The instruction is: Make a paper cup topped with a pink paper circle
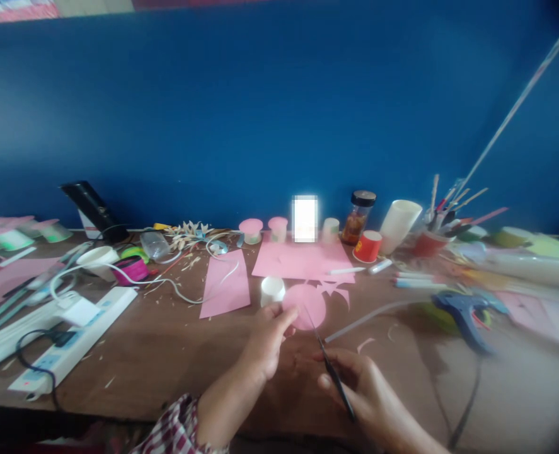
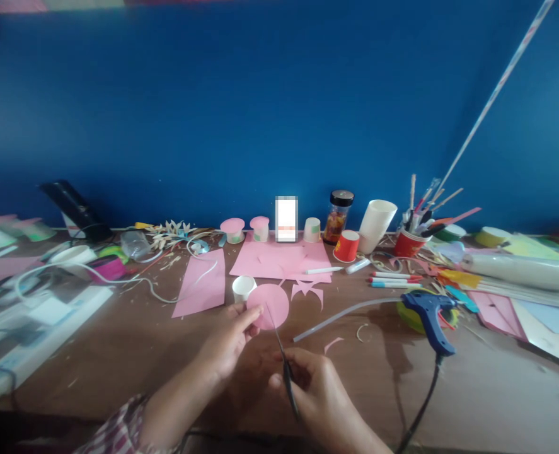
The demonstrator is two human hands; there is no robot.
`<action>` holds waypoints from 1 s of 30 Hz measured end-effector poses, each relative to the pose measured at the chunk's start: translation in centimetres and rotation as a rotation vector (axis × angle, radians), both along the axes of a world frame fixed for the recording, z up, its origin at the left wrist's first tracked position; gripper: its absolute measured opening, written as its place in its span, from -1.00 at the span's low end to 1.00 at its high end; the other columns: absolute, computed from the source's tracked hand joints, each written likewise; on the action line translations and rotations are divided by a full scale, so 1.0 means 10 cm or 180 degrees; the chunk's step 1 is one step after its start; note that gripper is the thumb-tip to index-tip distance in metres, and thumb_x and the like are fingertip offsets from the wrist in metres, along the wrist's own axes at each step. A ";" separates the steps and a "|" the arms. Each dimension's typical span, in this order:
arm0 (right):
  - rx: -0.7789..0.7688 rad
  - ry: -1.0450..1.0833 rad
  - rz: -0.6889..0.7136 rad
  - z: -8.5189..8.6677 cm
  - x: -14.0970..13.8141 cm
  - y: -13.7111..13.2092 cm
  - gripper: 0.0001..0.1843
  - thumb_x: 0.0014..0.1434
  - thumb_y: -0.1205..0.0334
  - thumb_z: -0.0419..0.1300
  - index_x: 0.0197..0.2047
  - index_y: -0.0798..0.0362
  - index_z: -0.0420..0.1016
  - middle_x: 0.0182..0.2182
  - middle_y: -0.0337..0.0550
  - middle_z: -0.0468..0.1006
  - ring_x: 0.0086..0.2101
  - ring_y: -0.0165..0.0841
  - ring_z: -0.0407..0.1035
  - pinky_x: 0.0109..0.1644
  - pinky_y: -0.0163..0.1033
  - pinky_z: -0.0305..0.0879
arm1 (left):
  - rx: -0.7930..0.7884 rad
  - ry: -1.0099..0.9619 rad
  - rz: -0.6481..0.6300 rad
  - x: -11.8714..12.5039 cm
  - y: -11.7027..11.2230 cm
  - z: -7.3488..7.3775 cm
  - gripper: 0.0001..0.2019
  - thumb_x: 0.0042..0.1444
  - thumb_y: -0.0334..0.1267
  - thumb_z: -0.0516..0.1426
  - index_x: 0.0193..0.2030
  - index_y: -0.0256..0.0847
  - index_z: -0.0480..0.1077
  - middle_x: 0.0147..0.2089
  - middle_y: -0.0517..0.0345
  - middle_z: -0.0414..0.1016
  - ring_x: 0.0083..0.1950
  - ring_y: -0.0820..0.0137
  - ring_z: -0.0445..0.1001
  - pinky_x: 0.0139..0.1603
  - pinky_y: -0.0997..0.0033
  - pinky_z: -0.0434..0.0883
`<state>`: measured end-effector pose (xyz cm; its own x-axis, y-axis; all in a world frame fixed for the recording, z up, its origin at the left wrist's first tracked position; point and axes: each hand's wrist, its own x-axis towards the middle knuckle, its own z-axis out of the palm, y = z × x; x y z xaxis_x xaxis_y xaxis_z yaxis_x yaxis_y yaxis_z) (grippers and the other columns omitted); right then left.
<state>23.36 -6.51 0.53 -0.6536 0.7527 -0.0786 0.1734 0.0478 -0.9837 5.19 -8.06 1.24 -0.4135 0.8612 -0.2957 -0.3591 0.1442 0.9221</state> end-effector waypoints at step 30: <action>0.0012 -0.0002 -0.0168 -0.05 -0.02 0.00 -0.58 0.11 0.00 0.28 -0.09 0.14 0.62 -0.30 -0.01 0.68 -0.26 -0.12 0.54 -0.19 -0.18 0.45 | 0.0042 -0.0042 -0.0019 -0.01 0.05 0.06 -0.77 -0.09 -0.15 0.30 -0.48 -0.25 0.41 -0.51 0.24 0.37 -0.48 0.54 0.27 -0.38 0.48 0.21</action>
